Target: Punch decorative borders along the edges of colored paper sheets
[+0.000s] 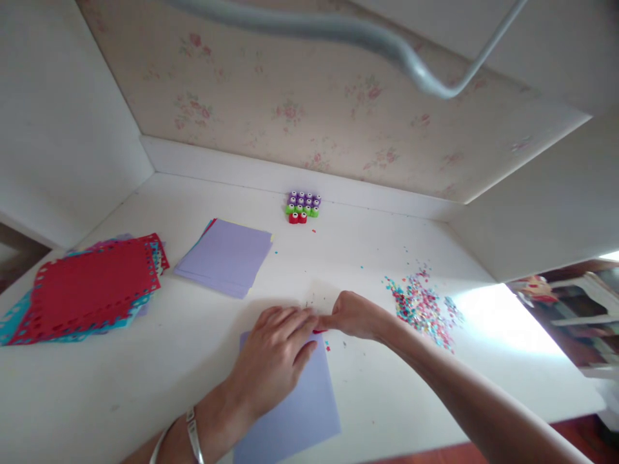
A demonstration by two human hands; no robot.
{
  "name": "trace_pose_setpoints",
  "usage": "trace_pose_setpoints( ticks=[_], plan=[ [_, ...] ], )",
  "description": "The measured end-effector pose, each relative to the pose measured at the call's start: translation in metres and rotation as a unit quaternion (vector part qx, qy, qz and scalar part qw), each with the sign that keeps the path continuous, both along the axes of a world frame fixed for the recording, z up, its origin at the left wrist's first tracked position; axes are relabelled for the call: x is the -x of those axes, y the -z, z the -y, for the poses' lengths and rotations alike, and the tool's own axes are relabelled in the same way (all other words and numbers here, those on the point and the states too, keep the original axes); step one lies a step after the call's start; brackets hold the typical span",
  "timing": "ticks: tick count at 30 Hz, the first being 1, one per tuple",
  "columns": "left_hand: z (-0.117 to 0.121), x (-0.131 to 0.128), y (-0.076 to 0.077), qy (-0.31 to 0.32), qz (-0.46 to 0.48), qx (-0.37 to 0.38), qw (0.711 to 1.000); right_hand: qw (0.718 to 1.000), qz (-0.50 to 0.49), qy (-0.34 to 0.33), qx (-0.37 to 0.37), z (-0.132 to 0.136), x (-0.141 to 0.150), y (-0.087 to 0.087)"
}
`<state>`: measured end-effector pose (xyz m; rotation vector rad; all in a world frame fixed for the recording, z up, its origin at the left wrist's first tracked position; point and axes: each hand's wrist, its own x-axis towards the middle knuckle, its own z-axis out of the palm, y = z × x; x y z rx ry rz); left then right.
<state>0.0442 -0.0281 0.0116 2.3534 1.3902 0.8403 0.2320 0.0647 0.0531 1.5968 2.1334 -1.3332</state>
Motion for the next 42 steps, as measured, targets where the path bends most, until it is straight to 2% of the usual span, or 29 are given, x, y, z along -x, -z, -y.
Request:
trace_pose_setpoints(
  ticks=[4,10,16,19,21,24,27,33,42],
  plan=[
    [0.003,0.010,0.000,-0.016,-0.023,0.030,0.999,1.000,-0.016,-0.003,-0.012,0.003,-0.001,-0.003],
    [0.004,0.015,0.006,-0.018,-0.053,0.039,0.998,0.994,0.090,-0.022,-0.054,-0.002,-0.006,-0.007],
    [0.004,0.015,0.007,-0.013,-0.050,0.033,0.998,0.992,0.114,-0.033,-0.045,0.000,-0.015,-0.011],
    [0.005,0.014,0.005,-0.011,-0.038,0.038,0.998,0.991,0.076,-0.046,-0.096,0.008,-0.016,-0.016],
    [0.005,0.014,0.004,-0.012,-0.030,0.044,0.999,0.987,0.024,-0.080,-0.141,0.014,-0.018,-0.017],
    [0.004,0.013,0.003,-0.012,-0.020,0.057,0.998,0.970,-0.024,-0.146,-0.193,0.024,-0.022,-0.012],
    [0.004,0.013,0.000,-0.013,-0.009,0.068,0.998,0.958,-0.045,-0.173,-0.224,0.033,-0.023,-0.005],
    [0.003,0.013,-0.004,-0.010,0.028,0.094,0.995,0.946,-0.097,-0.167,-0.261,0.047,-0.014,-0.004],
    [0.000,0.016,-0.006,0.017,0.090,0.187,0.978,0.943,-0.124,-0.196,-0.241,0.048,-0.009,-0.011]
  ],
)
